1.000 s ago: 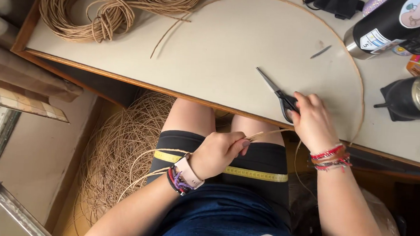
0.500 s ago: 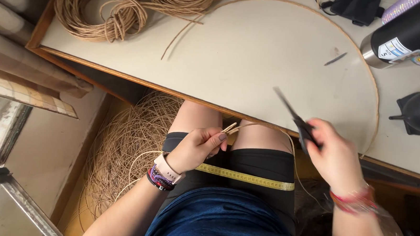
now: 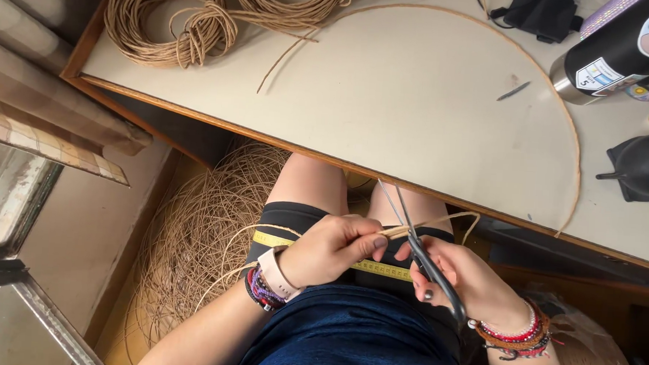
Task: Measuring and cutting natural fiber strips to length using a tape measure and scissors
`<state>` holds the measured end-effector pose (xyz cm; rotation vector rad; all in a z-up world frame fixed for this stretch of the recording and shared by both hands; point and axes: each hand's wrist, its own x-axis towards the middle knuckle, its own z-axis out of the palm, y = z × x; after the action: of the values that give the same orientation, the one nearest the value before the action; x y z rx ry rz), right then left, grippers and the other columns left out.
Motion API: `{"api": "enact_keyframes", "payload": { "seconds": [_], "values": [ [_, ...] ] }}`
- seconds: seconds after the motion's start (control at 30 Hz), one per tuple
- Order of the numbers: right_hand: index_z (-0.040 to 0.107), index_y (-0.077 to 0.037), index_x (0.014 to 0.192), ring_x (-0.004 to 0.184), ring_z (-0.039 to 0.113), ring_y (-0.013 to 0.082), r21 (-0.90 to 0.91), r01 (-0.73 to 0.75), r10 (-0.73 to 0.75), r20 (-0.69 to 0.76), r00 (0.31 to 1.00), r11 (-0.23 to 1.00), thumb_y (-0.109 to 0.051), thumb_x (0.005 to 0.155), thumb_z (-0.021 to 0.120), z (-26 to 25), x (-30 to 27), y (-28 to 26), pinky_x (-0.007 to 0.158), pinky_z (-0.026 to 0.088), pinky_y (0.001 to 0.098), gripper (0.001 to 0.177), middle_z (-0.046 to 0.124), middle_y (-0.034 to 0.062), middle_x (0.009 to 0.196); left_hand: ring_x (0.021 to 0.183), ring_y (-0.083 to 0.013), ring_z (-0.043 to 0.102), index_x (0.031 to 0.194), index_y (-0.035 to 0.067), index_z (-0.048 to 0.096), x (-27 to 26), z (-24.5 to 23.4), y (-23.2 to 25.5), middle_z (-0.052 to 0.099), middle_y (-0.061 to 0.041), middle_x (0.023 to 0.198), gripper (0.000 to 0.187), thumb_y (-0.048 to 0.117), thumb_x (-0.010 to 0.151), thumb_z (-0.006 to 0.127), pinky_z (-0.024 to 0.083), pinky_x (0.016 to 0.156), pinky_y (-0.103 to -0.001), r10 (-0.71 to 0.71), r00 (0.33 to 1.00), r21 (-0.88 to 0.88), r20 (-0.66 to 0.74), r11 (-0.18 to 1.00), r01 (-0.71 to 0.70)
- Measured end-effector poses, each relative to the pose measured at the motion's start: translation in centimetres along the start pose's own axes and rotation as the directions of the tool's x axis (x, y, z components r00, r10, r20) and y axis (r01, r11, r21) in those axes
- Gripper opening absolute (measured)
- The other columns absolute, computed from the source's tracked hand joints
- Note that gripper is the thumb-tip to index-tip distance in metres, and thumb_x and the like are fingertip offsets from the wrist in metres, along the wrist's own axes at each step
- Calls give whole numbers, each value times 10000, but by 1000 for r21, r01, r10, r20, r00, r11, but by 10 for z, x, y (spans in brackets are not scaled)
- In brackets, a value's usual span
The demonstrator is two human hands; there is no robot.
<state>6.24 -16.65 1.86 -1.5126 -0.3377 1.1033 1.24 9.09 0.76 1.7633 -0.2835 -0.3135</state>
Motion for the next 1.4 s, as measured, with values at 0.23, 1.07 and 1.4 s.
{"api": "enact_keyframes", "payload": {
  "seconds": [0.23, 1.07, 1.4],
  "values": [
    [657, 75, 992, 528, 470, 101, 89, 95, -90, -61, 994, 992, -358, 863, 769, 13, -10, 0, 418, 331, 219, 466, 572, 38, 703, 1515, -319, 427, 866, 111, 633, 3, 2, 4, 535, -209, 1468, 421, 410, 1101, 454, 365, 1240, -477, 439, 898, -370, 27, 839, -399],
    [575, -15, 891, 480, 274, 93, -221, 126, -139, -46, 989, 967, -244, 1097, 434, 12, 81, 47, 412, 245, 251, 338, 253, -17, 616, 812, -235, 692, 893, 128, 670, -29, -45, -65, 695, -57, 901, 316, 227, 1084, 439, 520, 835, -348, 211, 902, 234, -376, 964, -128],
    [660, -65, 907, 604, 404, 107, -520, 15, -94, -127, 987, 854, -257, 1112, 440, 55, 105, 45, 538, 369, 254, 357, 448, 13, 690, 1300, -483, 513, 1450, 86, 520, -92, -47, -203, 474, -219, 1505, 607, 292, 905, 692, 395, 1114, -592, -95, 817, 576, -568, 663, 478]
  ]
}}
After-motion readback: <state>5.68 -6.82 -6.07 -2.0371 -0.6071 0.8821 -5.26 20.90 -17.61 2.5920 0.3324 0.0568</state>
